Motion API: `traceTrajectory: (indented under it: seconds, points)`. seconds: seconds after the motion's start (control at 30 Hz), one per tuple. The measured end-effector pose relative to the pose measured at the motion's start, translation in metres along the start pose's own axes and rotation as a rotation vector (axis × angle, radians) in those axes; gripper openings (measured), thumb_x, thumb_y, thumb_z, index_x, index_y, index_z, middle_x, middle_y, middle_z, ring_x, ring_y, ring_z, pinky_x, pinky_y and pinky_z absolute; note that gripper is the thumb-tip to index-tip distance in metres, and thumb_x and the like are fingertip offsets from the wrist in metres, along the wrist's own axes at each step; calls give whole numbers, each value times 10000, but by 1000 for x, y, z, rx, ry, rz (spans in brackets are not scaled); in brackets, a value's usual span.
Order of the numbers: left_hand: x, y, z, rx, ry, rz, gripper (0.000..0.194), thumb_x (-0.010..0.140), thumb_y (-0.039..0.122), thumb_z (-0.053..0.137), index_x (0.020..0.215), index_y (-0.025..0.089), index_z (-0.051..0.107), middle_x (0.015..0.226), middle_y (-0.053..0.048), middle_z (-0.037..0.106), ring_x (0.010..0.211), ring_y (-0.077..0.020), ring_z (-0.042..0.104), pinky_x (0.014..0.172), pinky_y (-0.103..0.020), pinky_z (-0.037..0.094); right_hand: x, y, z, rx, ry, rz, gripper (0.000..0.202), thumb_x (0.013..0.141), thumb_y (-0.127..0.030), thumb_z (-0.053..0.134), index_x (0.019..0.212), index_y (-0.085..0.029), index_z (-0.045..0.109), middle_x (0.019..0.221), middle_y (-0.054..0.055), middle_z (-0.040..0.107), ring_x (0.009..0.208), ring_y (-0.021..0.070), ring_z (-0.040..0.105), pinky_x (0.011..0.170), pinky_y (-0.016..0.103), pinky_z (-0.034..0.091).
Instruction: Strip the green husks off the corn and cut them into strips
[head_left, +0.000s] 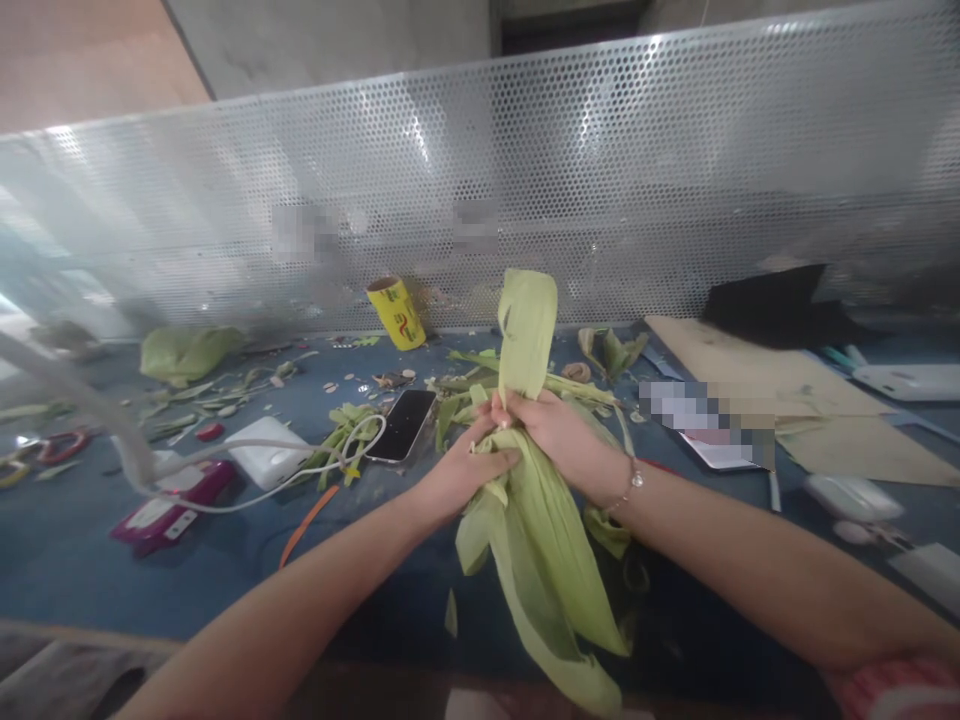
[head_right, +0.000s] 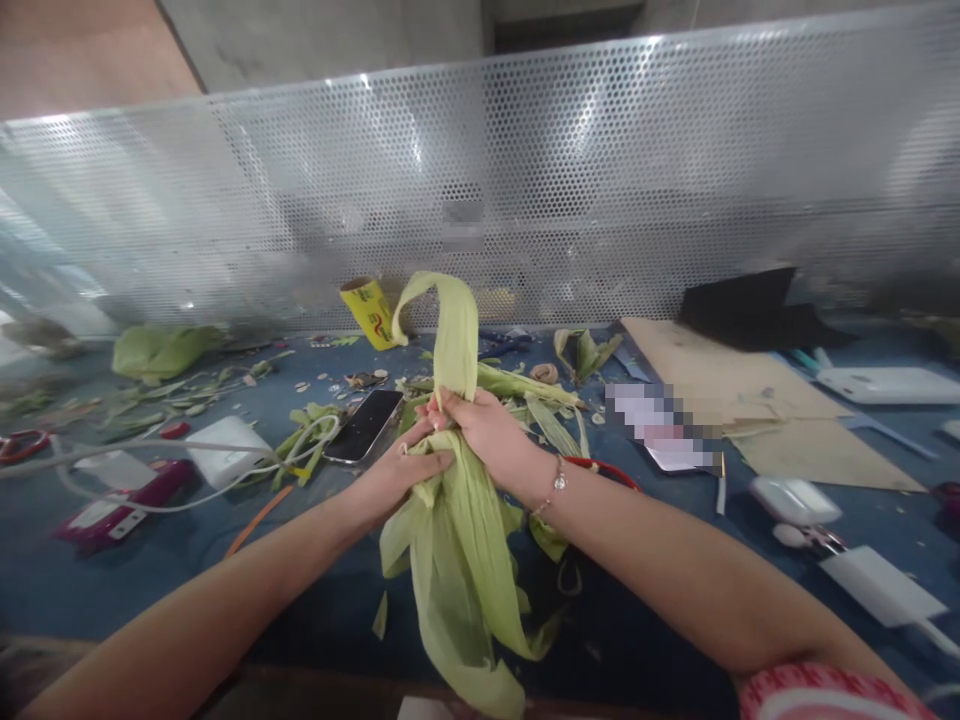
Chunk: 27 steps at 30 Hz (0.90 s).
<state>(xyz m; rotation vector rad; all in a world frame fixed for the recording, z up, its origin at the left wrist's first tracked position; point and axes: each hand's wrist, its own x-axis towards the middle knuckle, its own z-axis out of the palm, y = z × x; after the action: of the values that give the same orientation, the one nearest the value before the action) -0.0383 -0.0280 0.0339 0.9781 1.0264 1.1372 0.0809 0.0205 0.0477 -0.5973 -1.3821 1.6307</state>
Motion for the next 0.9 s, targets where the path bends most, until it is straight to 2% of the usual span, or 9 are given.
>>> traceTrajectory:
  seconds: [0.2, 0.37, 0.47, 0.53, 0.63, 0.7, 0.77, 0.83, 0.9]
  points:
    - [-3, -2, 5, -87, -15, 44, 510, 569, 225, 786, 1045, 190, 608, 848, -14, 667, 724, -154, 632, 667, -249, 472, -4, -6, 2, -42, 27, -25, 380, 772, -491, 559, 555, -206, 432, 596, -22, 460, 589, 126, 489, 623, 273, 443]
    - [-1, 4, 3, -217, -30, 123, 313, 628, 202, 743, 875, 207, 552, 751, 42, 616, 624, -104, 592, 620, -224, 465, -3, -18, 6, 100, 142, -60, 360, 814, -442, 519, 570, -225, 369, 478, -70, 280, 468, 95, 393, 624, 253, 474]
    - [-1, 7, -2, -218, -92, 176, 287, 644, 190, 725, 863, 191, 540, 785, 24, 621, 664, -112, 600, 652, -224, 468, -1, -22, 6, 188, 112, -125, 323, 811, -465, 555, 640, -213, 447, 521, -55, 408, 519, 95, 480, 585, 233, 485]
    - [-2, 8, -7, -208, -110, 132, 299, 653, 213, 716, 895, 201, 540, 763, 21, 630, 658, -133, 613, 646, -243, 477, 5, -26, -1, 291, 190, -139, 274, 803, -421, 595, 678, -205, 482, 527, -62, 447, 528, 87, 507, 598, 225, 503]
    - [0, 13, -12, -263, -71, 134, 308, 682, 226, 680, 962, 211, 551, 835, -1, 658, 736, -168, 645, 705, -283, 502, 15, -41, -26, 407, 333, -206, 178, 833, -294, 590, 711, -191, 511, 603, -50, 541, 607, 75, 574, 731, 246, 532]
    - [10, 27, -12, -323, 15, 165, 239, 732, 227, 630, 959, 185, 570, 845, -20, 664, 773, -176, 651, 759, -300, 506, 15, -55, -48, 389, 347, -209, 163, 853, -264, 564, 717, -181, 528, 681, -24, 587, 682, 84, 608, 763, 258, 536]
    - [29, 50, -10, -383, 81, 155, 212, 798, 273, 570, 958, 135, 596, 842, -59, 672, 831, -197, 651, 810, -319, 502, 10, -70, -68, 333, 366, -194, 161, 868, -255, 534, 731, -172, 554, 755, 0, 609, 738, 93, 621, 731, 244, 536]
    - [58, 77, -9, -422, 110, 265, 279, 857, 370, 490, 1024, 173, 595, 916, -46, 679, 927, -182, 631, 854, -292, 486, 1, -81, -84, 297, 402, -195, 139, 862, -208, 518, 734, -176, 565, 767, -9, 591, 706, 72, 597, 671, 200, 522]
    - [91, 95, -8, -476, 244, 414, 391, 882, 468, 420, 1103, 182, 571, 1000, -67, 674, 1001, -186, 606, 884, -305, 471, -8, -84, -93, 294, 450, -196, 134, 842, -175, 523, 716, -177, 571, 735, -18, 569, 653, 60, 562, 609, 173, 503]
